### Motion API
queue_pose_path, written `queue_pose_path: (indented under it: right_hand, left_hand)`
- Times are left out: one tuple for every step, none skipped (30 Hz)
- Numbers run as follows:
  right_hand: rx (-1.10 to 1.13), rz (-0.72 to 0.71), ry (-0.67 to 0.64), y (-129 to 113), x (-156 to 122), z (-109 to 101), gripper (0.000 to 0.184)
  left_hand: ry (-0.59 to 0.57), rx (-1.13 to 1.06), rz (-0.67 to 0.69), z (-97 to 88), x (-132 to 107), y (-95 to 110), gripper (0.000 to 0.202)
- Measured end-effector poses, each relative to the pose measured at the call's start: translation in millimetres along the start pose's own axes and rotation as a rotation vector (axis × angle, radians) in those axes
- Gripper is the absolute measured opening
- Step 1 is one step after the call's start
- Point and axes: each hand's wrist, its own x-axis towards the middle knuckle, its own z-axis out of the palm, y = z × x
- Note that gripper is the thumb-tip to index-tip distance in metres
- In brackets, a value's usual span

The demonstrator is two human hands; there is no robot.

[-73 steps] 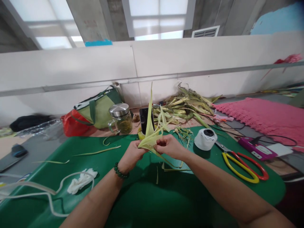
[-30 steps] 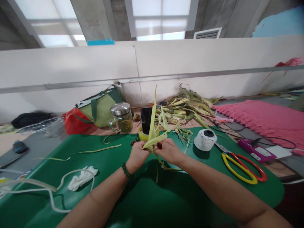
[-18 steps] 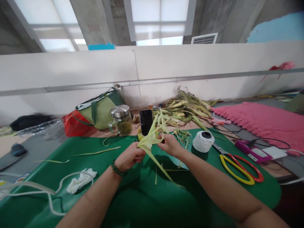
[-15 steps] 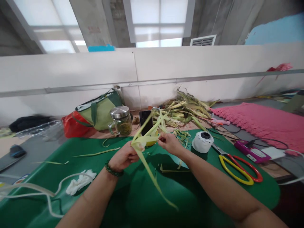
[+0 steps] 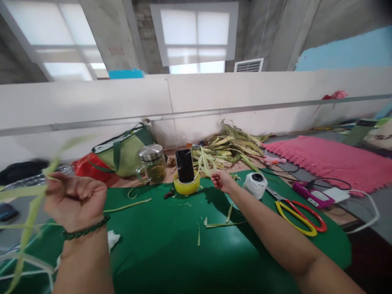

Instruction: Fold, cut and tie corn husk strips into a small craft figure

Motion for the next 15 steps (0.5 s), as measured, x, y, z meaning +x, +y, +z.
queue_pose_path:
  right_hand:
    - [0.043,0.011,-0.013,-1.5,0.4,-1.4,0.020]
    - [0.083,0.012,-0.029,-2.8,-0.1,-1.8,0.021]
    - [0.117,0.005,-0.047,-4.0,-1.5,-1.4,0.021]
    - [0.145,-0.008,-0.070,-4.9,-3.7,0.1,0.020]
    - [0.165,-0.024,-0.095,-5.7,-6.6,2.3,0.020]
    - [0.178,-0.044,-0.123,-6.2,-10.0,5.0,0.018]
    - [0.183,-0.067,-0.152,-6.5,-13.8,8.1,0.017]
    - [0.180,-0.091,-0.179,-6.7,-17.9,11.3,0.015]
    - [0.174,-0.114,-0.203,-6.7,-22.2,14.3,0.013]
    - [0.162,-0.140,-0.232,-6.7,-26.5,16.9,0.012]
    - [0.147,-0.171,-0.268,-6.8,-30.8,19.2,0.011]
    - [0.131,-0.203,-0.308,-6.9,-35.2,21.1,0.011]
    - [0.117,-0.239,-0.349,-7.1,-39.4,22.6,0.012]
    - [0.104,-0.272,-0.392,-7.4,-43.5,23.8,0.014]
    - [0.090,-0.302,-0.433,-7.8,-47.4,24.9,0.016]
  left_hand:
    - [0.024,0.005,0.030,1.0,0.2,2.1,0.016]
    - [0.041,0.017,0.045,1.7,-0.1,2.0,0.016]
    - [0.049,0.031,0.047,2.1,-1.2,-0.7,0.016]
    - [0.060,0.057,0.024,2.5,-3.1,-5.8,0.016]
    - [0.068,0.097,-0.009,2.9,-5.9,-13.1,0.016]
    - [0.075,0.143,-0.056,3.5,-10.0,-22.5,0.015]
    - [0.079,0.195,-0.126,4.0,-15.3,-33.4,0.015]
    - [0.085,0.252,-0.186,4.4,-21.7,-45.4,0.014]
    - [0.079,0.307,-0.265,4.6,-29.0,-58.1,0.016]
    - [0.074,0.372,-0.372,4.3,-37.0,-71.1,0.021]
    - [0.074,0.446,-0.459,3.7,-45.3,-83.8,0.024]
    - [0.064,0.503,-0.552,2.5,-53.6,-96.0,0.026]
    - [0.052,0.549,-0.649,1.0,-61.3,-107.3,0.029]
    - [0.044,0.588,-0.745,-0.8,-68.5,-117.5,0.031]
    - [0.044,0.633,-0.813,-2.9,-74.7,-126.4,0.032]
